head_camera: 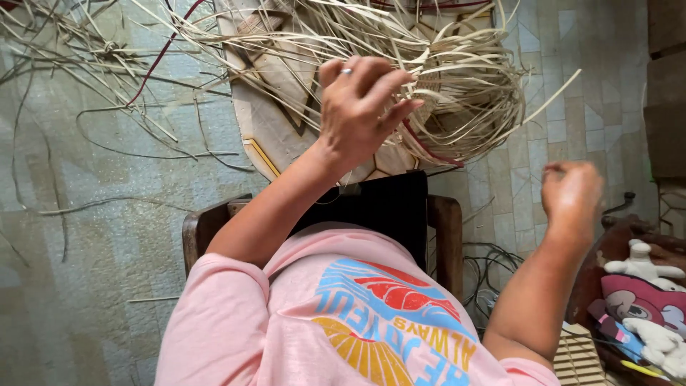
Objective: Weaving long, thin plant fibers into a structured pattern to create a handcrafted object.
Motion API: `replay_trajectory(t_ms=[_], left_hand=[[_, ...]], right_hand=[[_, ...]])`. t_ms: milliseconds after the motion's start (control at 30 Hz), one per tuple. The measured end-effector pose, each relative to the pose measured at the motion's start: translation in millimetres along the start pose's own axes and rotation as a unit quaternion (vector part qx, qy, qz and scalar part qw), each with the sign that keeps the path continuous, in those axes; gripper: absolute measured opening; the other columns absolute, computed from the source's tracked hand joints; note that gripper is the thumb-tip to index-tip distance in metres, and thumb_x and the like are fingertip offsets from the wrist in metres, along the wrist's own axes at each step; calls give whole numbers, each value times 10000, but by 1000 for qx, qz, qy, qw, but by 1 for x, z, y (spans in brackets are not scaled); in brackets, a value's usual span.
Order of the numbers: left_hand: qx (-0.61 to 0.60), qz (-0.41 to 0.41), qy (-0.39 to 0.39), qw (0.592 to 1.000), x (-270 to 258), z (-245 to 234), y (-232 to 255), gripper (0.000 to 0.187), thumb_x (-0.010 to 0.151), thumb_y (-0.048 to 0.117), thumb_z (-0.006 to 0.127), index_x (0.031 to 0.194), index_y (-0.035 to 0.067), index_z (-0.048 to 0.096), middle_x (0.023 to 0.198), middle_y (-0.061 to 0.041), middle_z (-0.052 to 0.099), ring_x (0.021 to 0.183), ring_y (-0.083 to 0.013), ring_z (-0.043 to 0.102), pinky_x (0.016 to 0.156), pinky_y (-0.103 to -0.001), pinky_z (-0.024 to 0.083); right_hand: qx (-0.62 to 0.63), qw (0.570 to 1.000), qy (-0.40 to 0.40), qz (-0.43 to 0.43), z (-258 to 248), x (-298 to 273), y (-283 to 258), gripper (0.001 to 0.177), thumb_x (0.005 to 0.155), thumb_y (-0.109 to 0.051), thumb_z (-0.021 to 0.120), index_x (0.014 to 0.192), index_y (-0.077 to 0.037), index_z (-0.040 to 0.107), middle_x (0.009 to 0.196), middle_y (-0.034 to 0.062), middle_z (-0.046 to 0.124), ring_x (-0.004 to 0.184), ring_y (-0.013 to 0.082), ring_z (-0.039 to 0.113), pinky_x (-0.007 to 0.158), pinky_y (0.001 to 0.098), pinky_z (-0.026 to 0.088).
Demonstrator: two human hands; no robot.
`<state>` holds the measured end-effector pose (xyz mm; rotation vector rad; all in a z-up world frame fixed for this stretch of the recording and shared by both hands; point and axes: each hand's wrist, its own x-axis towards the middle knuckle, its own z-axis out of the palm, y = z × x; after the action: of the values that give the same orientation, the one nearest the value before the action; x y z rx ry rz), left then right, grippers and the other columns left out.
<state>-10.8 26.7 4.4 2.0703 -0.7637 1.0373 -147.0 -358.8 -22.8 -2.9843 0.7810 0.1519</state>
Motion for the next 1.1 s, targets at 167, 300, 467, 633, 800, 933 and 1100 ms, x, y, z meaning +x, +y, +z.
replay_trajectory(t_ms=[167, 300, 467, 633, 800, 933, 1100], left_hand=[[-159, -131, 23, 978, -35, -4, 1, 329, 999, 355, 656, 819, 112, 524, 735, 1, 510, 673, -169, 435, 727, -338, 357], [-262, -311, -100, 908, -39, 5, 6, 450, 941, 512, 619, 1008, 72, 690, 934, -69, 694, 875, -184, 634, 787, -315, 500], [-458, -528, -95, 708, -14, 22, 25, 378, 853, 443, 721, 672, 138, 590, 681, 40, 608, 674, -39, 569, 574, -229, 533], [-606, -621, -6, 497, -22, 43, 35, 285, 800, 156, 867, 946, -53, 740, 783, -143, 753, 745, -178, 726, 731, -321, 586], [-656, -651, -26, 381, -51, 61, 28, 283, 823, 151, 858, 911, -51, 680, 791, -162, 734, 746, -224, 752, 718, -391, 611], [-683, -656, 19, 321, -54, 54, 45, 302, 836, 134, 859, 856, -77, 643, 736, -219, 679, 700, -288, 734, 640, -467, 615], [-645, -667, 67, 366, -71, 70, 42, 285, 824, 87, 870, 989, -59, 690, 799, -205, 711, 706, -297, 755, 613, -459, 639]], right_hand=[[71, 907, 303, -284, -65, -25, -91, 157, 1019, 112, 842, 1140, 13, 823, 1157, 162, 787, 1074, 318, 667, 902, 433, 526], [155, 829, 277, -460, -82, -28, -173, 135, 1089, -79, 822, 1163, 30, 797, 1176, 183, 752, 1151, 372, 636, 1065, 512, 429], [76, 790, 324, -516, -63, -12, -209, 118, 1007, -63, 913, 1082, -38, 826, 974, 92, 771, 919, 290, 655, 875, 473, 448], [106, 793, 345, -491, -46, -26, -205, 135, 886, -7, 813, 984, -99, 811, 917, 39, 668, 886, 242, 635, 814, 394, 487], [203, 805, 317, -460, -22, -37, -204, 142, 888, 60, 798, 987, -42, 793, 916, 90, 663, 818, 295, 657, 722, 414, 531], [320, 801, 287, -418, -8, -43, -204, 145, 908, 78, 792, 1012, -22, 803, 942, 113, 700, 815, 311, 711, 702, 417, 572], [351, 800, 270, -404, -13, -49, -206, 130, 922, 72, 796, 1017, -16, 802, 954, 128, 695, 824, 325, 715, 699, 429, 581]])
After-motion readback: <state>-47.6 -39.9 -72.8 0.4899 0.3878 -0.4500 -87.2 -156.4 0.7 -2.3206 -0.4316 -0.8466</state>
